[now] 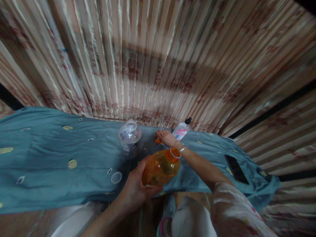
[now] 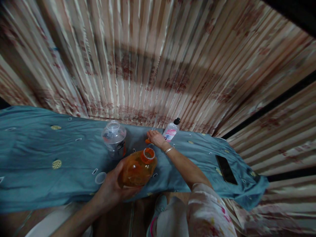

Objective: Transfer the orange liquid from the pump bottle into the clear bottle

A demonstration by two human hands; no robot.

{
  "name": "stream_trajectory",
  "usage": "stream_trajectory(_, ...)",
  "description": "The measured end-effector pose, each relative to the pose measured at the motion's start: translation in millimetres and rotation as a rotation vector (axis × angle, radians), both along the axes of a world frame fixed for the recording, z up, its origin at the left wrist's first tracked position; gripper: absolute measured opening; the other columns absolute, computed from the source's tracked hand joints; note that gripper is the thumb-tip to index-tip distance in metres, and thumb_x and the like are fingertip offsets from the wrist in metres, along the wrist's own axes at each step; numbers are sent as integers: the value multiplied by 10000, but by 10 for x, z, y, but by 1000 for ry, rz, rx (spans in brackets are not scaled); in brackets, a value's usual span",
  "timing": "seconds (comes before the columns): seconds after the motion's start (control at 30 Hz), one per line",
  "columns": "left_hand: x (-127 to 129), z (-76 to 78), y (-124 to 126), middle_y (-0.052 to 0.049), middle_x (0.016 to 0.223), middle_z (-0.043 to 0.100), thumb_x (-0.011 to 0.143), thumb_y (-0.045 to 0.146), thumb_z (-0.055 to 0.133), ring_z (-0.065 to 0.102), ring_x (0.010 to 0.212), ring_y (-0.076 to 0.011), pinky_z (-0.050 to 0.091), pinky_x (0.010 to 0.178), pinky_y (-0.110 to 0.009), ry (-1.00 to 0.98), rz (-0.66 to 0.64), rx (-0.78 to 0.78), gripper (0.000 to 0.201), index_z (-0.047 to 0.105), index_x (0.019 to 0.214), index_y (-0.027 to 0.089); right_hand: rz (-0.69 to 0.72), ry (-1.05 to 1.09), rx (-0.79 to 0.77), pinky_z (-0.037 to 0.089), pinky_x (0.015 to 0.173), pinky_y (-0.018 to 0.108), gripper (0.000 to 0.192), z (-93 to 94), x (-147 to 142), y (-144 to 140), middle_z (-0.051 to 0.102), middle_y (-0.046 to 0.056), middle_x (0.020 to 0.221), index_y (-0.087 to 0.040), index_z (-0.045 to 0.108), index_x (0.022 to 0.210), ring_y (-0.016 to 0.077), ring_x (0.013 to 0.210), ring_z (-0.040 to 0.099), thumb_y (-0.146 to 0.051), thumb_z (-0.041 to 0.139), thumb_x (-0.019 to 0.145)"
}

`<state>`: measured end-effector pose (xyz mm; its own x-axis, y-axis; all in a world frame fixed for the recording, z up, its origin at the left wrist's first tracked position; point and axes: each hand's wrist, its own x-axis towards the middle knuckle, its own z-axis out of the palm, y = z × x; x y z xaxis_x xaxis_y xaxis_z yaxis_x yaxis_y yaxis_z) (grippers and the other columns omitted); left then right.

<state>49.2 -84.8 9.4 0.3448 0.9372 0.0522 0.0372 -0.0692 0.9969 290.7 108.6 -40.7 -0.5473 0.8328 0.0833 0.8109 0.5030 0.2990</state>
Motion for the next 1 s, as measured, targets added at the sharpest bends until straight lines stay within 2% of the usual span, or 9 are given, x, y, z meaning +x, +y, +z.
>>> stream_trajectory(0.17, -62, 122, 53, -68, 1258, 723, 589, 372, 900, 700, 1162, -300, 571, 1042, -438, 3, 69, 74, 859, 528, 1351, 230, -88, 248, 17, 561, 942, 465, 433, 71, 55, -269, 622, 97, 1324, -195, 599, 1303, 222, 1124, 637, -432, 626, 942)
stream_trajectory(0.3, -113, 135, 97, -79, 1266, 713, 563, 448, 922, 704, 1150, -301, 582, 1026, -439, -76, 129, 46, 909, 519, 1344, 219, -183, 513, 54, 510, 1055, 495, 415, 90, 106, -650, 621, 152, 1374, -179, 572, 1373, 254, 1248, 606, -322, 537, 985)
stream_trajectory(0.37, -125, 113, 115, -103, 1307, 690, 540, 481, 929, 686, 1185, -319, 573, 1039, -455, -113, 193, 58, 957, 504, 1352, 204, -236, 650, 67, 491, 1090, 479, 444, 53, 96, -877, 633, 186, 1378, -158, 544, 1417, 257, 1283, 601, -262, 441, 997)
stream_trajectory(0.43, -121, 79, 132, -122, 1338, 669, 543, 480, 931, 665, 1224, -325, 549, 1070, -471, -125, 232, 66, 986, 478, 1371, 195, -285, 782, 62, 531, 1041, 453, 463, -14, 50, -1105, 673, 185, 1329, -149, 535, 1420, 251, 1210, 656, -277, 405, 995)
stream_trajectory(0.53, -83, -1, 173, -122, 1353, 655, 571, 465, 926, 660, 1233, -309, 531, 1091, -470, -167, 256, 112, 981, 451, 1388, 202, -334, 962, 28, 583, 941, 398, 452, -137, -73, -1398, 734, 165, 1222, -148, 569, 1373, 228, 1061, 723, -323, 411, 987)
stream_trajectory(0.63, -19, -111, 233, -108, 1356, 649, 595, 456, 921, 652, 1246, -305, 519, 1104, -471, -170, 275, 194, 958, 458, 1401, 227, -361, 1115, -12, 593, 906, 377, 422, -246, -190, -1590, 755, 145, 1180, -174, 615, 1311, 217, 1009, 740, -352, 449, 966)
stream_trajectory(0.83, 87, -281, 286, -84, 1345, 664, 571, 357, 944, 655, 1248, -287, 525, 1094, -446, -121, 286, 182, 984, 450, 1416, 256, -394, 1359, -80, 581, 936, 438, 427, -330, -230, -1695, 750, 151, 1197, -203, 660, 1247, 241, 1011, 735, -446, 528, 922)
stream_trajectory(1.0, 92, -293, 237, -66, 1240, 724, 576, 348, 937, 703, 1158, -269, 563, 1033, -425, -118, 251, 133, 878, 514, 1339, 246, -289, 1535, -203, 546, 1003, 487, 538, -181, -267, -1437, 731, 139, 1247, -222, 647, 1264, 269, 1123, 694, -522, 669, 818)
